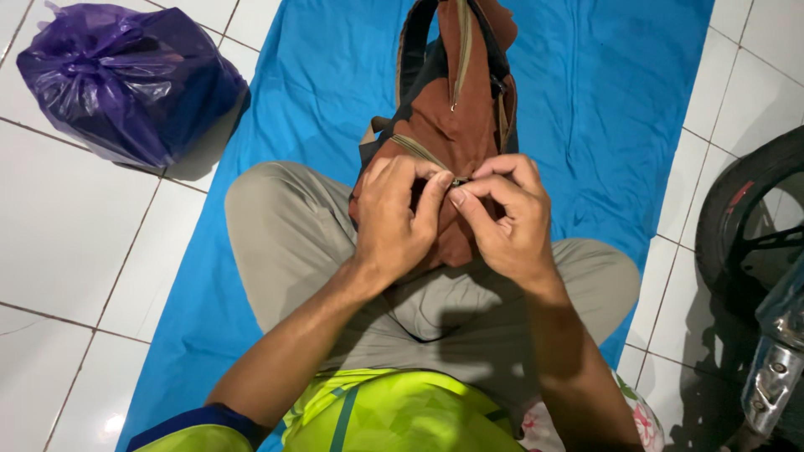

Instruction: The person sits on a blue mat and packs a brown backpack. They place a black pouch into the front pocket and zip it closed. Then they open the main compartment, place a small blister pack and a folded black-and-white cloth inside, and zip the main compartment shut.

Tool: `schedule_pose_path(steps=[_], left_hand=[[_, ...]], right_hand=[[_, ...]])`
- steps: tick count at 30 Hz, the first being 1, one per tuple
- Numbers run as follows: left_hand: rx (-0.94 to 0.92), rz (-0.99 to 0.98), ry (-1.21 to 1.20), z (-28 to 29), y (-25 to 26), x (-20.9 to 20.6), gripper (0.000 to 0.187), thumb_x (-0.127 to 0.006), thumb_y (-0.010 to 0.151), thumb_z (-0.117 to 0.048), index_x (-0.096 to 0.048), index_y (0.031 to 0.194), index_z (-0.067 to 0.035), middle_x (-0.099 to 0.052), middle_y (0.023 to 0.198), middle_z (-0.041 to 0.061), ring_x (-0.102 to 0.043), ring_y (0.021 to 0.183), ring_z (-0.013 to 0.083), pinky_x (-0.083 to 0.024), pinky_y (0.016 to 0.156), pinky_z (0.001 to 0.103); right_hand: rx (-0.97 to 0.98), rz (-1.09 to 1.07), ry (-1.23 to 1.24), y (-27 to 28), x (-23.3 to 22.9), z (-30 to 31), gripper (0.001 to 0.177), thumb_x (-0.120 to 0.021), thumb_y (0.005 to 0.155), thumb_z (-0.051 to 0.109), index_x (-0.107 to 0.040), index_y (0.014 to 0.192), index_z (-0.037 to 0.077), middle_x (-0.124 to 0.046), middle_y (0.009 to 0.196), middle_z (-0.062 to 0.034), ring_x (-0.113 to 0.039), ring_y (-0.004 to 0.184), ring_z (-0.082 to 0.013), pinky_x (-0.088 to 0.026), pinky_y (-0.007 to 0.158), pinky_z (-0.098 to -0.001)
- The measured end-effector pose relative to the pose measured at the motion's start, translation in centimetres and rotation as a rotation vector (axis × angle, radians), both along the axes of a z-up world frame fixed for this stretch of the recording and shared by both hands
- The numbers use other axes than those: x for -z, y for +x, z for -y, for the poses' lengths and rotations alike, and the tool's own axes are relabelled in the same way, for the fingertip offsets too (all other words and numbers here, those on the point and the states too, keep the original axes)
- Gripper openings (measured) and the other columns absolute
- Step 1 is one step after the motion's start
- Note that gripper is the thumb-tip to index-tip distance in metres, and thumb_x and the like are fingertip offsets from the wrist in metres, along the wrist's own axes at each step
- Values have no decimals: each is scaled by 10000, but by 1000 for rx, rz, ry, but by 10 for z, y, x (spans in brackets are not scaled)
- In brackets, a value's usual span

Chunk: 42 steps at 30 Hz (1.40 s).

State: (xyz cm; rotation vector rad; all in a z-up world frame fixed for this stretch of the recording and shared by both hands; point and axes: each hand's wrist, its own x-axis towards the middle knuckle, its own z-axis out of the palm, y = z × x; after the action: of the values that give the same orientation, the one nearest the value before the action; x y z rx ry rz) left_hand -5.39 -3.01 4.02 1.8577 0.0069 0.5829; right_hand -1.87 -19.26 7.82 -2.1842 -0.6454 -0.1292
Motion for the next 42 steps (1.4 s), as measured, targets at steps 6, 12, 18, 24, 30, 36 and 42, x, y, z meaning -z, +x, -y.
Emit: schedule_pose_path(steps=[6,12,18,24,30,36,42], left_hand=[[44,-61,-147,-3,7,-1,89,-734,978,-134,-689,970,-57,-725,899,48,-660,831,227,-512,761,350],[118,-108,-213,-7,1,-1,101,-747,975,-143,-712,985,-50,-729,895,58,-674,833,194,-517,756,329],[71,10,-202,1,-7,0,92,-750,977,-99,-709,1043,-50,-743,1004,78,-681,915,236,-525,832,332],[50,54,-164,10,-16,2,91,-734,983,-78,-696,1061,-50,-735,1021,78,-684,950,275,-526,920,375],[46,133,12,17,-21,8,97,-738,960,-70,-696,1047,-66,-729,1007,62,-702,955,264,-514,1033,455],[0,198,64,18,-25,10,112,-747,956,-63,-696,1056,-66,-725,1024,51,-704,965,247,-518,1046,464],[3,219,43,18,-25,7,128,-759,946,-63,-690,1053,-60,-716,1046,72,-696,986,262,-529,995,440]], right_hand=[[0,98,-144,4,-8,-2,105,-837,894,102,-745,913,54,-651,988,-82,-588,987,-271,-478,834,-370],[-8,-58,-123,4,-12,-1,218,-798,915,111,-725,1084,-7,-645,1087,-98,-597,1023,-233,-488,885,-333],[183,-470,331,-9,10,-8,203,-642,1043,126,-721,1102,-52,-622,1132,-63,-585,1051,-118,-460,934,-243],[470,-407,484,-18,25,-22,271,-644,1061,196,-742,949,-31,-656,1003,-36,-590,966,-113,-472,888,-248],[593,-83,-120,-28,14,-26,288,-767,975,226,-791,835,-24,-665,810,-53,-546,836,-137,-429,790,-280],[415,-795,820,-36,24,-13,186,-702,995,166,-741,1014,-15,-721,896,-43,-644,768,-78,-508,693,-223],[437,-745,1050,-39,47,-13,123,-673,1022,105,-707,1043,-11,-713,906,-63,-639,777,-102,-507,702,-229]])
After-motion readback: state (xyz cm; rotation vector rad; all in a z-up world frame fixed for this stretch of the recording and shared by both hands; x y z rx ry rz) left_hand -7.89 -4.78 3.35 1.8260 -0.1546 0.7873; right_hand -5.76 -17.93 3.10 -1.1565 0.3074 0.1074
